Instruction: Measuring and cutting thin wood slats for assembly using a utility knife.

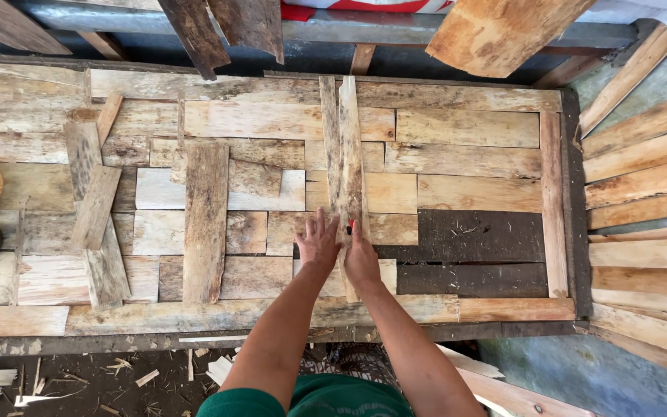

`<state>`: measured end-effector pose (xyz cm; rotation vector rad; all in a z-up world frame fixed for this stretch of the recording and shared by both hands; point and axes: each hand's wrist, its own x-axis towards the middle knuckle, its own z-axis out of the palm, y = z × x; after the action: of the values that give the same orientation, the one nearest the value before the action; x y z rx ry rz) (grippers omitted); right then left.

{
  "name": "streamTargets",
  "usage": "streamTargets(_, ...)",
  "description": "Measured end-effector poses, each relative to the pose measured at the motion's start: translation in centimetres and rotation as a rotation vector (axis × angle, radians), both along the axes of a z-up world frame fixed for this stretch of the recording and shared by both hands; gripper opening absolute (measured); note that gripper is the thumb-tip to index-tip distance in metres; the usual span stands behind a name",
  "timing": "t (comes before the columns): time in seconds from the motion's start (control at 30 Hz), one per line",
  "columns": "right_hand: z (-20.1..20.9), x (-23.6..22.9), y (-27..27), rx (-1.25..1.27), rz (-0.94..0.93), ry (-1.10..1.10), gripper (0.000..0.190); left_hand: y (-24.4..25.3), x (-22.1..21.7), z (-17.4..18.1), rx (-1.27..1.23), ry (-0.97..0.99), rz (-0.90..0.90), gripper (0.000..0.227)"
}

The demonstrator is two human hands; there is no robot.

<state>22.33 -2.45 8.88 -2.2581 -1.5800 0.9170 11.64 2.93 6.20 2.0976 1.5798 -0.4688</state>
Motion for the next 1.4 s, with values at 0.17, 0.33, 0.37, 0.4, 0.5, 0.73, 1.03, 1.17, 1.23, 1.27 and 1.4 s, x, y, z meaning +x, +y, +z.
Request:
streamTargets(0.17,0.6,-0.1,-1.5,-0.061,0.009,-0.027,0.070,-0.1,0.0,0.7,-0.014,0.006,0.020,0.084)
streamTargets(0.33,9.0,-1.7,-2.5,-0.323,-0.085,0.082,0.067,-0.3,0.0,0.2,-0.005,-0.015,0.023,0.083)
streamTargets(0.37,8.7,-1.7,-3.2,-0.316,-0.079,0.081,0.067,-0.3,0.0,0.1,0.003,-0.017,0.037,0.083)
streamTargets(0.4,8.5,-1.6,-3.9,-0.309,-0.073,0.081,0.066,-0.4,0.1,0.0,0.012,-0.019,0.050,0.083)
streamTargets(0.5,1.2,-0.2,-7.6,-0.110,0.026,0.005,0.070,-0.5,0.1,-0.4,0.032,-0.030,0.058,0.083)
streamTargets(0.73,-0.6,0.4,-11.2,-0.075,0.036,0.022,0.075,-0.6,0.2,-0.7,0.044,-0.051,0.083,0.084)
streamTargets(1.03,0.1,0.5,-14.8,0.025,0.068,0.069,0.079,-0.6,0.2,-0.5,0.061,-0.057,0.055,0.082)
streamTargets(1.17,1.6,0.4,-15.8,-0.102,0.051,0.087,0.075,-0.7,0.1,-0.5,0.062,-0.048,0.051,0.082)
streamTargets(1.23,1.5,0.6,-16.8,-0.094,0.061,0.069,0.077,-0.8,0.2,-0.6,0.078,-0.037,0.035,0.081)
streamTargets(1.27,1.1,0.8,-17.4,-0.114,0.074,0.064,0.078,-0.8,0.2,-0.4,0.053,-0.055,0.065,0.081)
streamTargets(1.4,-1.4,1.6,-20.4,-0.103,0.098,0.045,0.077,-0.7,0.4,-0.1,0.032,-0.071,0.091,0.081)
